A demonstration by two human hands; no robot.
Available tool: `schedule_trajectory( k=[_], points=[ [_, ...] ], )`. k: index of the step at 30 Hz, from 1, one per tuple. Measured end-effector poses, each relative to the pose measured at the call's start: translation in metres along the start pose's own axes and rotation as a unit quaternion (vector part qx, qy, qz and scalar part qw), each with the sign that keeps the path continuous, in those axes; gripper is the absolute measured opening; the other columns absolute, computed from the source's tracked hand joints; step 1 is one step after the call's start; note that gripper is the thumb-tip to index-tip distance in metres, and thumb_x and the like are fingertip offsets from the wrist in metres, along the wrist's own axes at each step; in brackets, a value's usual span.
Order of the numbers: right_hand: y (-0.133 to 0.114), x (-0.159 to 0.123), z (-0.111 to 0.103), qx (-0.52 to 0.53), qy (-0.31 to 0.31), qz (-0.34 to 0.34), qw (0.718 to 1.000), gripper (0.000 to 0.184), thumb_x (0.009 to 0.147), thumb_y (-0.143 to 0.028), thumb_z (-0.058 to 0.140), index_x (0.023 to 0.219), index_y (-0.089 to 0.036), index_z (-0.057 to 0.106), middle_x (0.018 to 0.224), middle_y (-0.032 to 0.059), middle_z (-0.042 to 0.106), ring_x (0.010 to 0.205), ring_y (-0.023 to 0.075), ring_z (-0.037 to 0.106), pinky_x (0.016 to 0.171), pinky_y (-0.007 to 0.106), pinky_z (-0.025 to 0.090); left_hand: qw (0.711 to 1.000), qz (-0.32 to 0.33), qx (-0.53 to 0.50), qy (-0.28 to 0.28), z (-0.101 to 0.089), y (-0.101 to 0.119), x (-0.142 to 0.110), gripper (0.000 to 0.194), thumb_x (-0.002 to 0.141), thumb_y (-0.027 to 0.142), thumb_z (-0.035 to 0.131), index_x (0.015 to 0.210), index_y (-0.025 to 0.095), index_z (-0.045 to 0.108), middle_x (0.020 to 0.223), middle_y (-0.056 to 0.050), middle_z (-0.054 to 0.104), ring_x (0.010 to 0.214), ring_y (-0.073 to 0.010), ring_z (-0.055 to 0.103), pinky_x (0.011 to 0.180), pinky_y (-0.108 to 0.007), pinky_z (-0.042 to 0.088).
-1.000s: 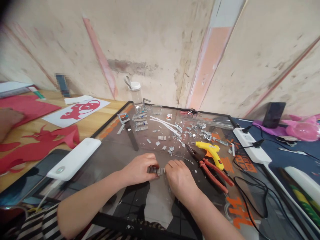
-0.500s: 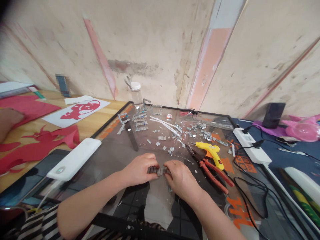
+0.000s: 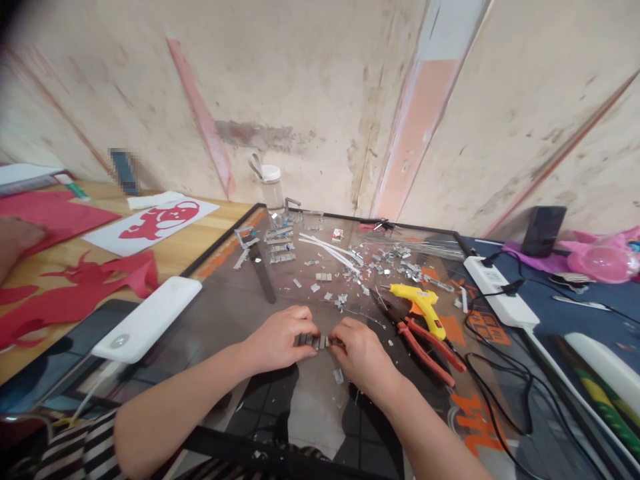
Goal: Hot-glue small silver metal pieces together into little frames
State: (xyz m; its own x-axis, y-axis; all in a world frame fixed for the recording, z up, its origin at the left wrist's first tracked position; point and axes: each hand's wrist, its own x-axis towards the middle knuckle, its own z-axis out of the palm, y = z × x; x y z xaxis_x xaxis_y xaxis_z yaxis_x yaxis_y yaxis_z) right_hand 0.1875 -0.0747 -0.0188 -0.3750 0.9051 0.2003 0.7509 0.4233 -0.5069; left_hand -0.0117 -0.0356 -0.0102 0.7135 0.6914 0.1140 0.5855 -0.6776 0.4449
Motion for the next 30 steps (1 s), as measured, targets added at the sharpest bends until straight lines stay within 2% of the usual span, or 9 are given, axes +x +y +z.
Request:
schedule_trajectory(
  k=[14, 30],
  points=[
    [0.0003, 0.0026, 0.0006, 0.044, 0.002, 0.007, 0.999, 0.019, 0.069, 0.0, 0.057, 0.064, -0.019, 0.056, 0.066, -0.0013, 0.056, 0.063, 0.0134, 0.054, 0.058, 0.023, 0.038, 1.0, 0.007, -0.011, 0.007, 0.0032, -0.0002, -0.0002, 0.018, 0.074, 0.03, 0.065, 0.09, 0.022, 0.065, 0.084, -0.002, 0.055, 0.084, -0.0176, 0.051, 0.072, -0.026, 0.04],
    [-0.0046, 0.002, -0.0006, 0.058, -0.016, 0.028, 0.998, 0.017, 0.07, -0.002, 0.058, 0.063, -0.018, 0.057, 0.067, -0.0014, 0.055, 0.064, 0.0131, 0.053, 0.059, 0.022, 0.037, 1.0, 0.009, -0.024, -0.002, 0.0028, -0.0028, 0.0008, 0.019, 0.073, 0.03, 0.068, 0.091, 0.023, 0.067, 0.086, -0.001, 0.056, 0.086, -0.0175, 0.052, 0.072, -0.026, 0.04]
  ],
)
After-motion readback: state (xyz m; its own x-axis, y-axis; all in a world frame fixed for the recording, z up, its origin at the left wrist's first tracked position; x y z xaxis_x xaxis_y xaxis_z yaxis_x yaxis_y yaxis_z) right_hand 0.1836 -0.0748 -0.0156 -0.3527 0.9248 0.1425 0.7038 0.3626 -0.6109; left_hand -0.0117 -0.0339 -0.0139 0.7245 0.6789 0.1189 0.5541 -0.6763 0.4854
